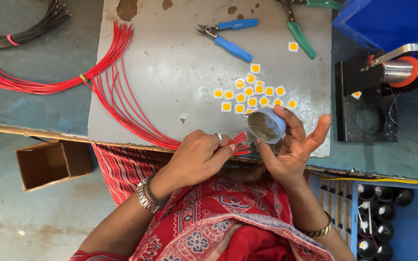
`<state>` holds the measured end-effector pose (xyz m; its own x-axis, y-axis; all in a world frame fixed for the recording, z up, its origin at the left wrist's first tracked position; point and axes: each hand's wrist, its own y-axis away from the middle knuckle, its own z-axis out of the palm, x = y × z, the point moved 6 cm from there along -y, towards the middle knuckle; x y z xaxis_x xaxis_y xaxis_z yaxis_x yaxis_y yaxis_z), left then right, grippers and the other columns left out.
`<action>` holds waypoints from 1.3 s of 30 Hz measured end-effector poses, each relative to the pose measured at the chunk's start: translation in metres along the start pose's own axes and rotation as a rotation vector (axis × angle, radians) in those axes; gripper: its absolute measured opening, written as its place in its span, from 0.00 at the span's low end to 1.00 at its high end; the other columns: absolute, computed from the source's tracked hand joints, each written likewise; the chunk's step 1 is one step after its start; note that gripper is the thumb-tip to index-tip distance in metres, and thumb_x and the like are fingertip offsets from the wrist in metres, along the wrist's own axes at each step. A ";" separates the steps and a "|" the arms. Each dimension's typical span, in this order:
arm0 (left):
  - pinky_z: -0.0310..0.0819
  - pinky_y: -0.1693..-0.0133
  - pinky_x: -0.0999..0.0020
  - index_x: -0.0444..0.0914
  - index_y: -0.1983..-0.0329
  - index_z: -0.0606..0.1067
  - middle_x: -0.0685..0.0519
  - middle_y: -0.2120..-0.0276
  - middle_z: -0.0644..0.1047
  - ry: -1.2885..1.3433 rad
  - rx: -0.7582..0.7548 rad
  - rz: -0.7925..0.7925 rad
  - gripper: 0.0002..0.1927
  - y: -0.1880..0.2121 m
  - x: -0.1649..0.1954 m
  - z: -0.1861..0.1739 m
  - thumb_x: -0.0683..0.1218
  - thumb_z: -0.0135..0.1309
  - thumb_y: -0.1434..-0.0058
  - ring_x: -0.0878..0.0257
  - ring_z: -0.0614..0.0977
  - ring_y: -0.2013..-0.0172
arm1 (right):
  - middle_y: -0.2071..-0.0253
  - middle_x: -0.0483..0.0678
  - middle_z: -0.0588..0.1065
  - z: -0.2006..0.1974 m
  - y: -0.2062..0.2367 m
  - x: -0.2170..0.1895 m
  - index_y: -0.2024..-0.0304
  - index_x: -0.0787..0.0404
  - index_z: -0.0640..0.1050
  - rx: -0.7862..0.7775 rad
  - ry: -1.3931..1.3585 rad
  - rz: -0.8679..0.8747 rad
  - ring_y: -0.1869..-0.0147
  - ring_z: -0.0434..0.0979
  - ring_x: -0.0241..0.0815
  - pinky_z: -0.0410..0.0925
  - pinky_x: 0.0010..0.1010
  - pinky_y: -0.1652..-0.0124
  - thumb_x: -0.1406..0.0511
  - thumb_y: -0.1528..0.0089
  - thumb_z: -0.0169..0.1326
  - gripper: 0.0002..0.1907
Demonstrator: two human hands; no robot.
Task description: The person gathers red insulated wires from the workbench, aligns and twists their stripped ends together, dips the ends into a small cup of flux paste, and uses a soldering iron to solder the wire ends onto the pads of yellow LED chip components, placing each finished LED chip on the bench.
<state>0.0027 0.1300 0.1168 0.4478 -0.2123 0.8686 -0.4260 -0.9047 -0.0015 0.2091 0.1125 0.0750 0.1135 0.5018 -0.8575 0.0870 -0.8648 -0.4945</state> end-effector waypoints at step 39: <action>0.60 0.80 0.76 0.34 0.71 0.70 0.59 0.83 0.70 0.720 -0.066 -0.194 0.11 -0.006 -0.041 0.015 0.42 0.55 0.32 0.74 0.71 0.84 | 0.34 0.61 0.66 -0.003 0.000 -0.002 0.23 0.34 0.35 -0.076 0.066 -0.116 0.31 0.72 0.53 0.73 0.44 0.37 0.82 0.44 0.59 0.65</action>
<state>-0.0017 0.1390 0.0736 -0.0956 0.2640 0.9598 -0.4484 -0.8722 0.1953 0.2116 0.1112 0.0768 0.1632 0.6009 -0.7825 0.1778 -0.7980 -0.5758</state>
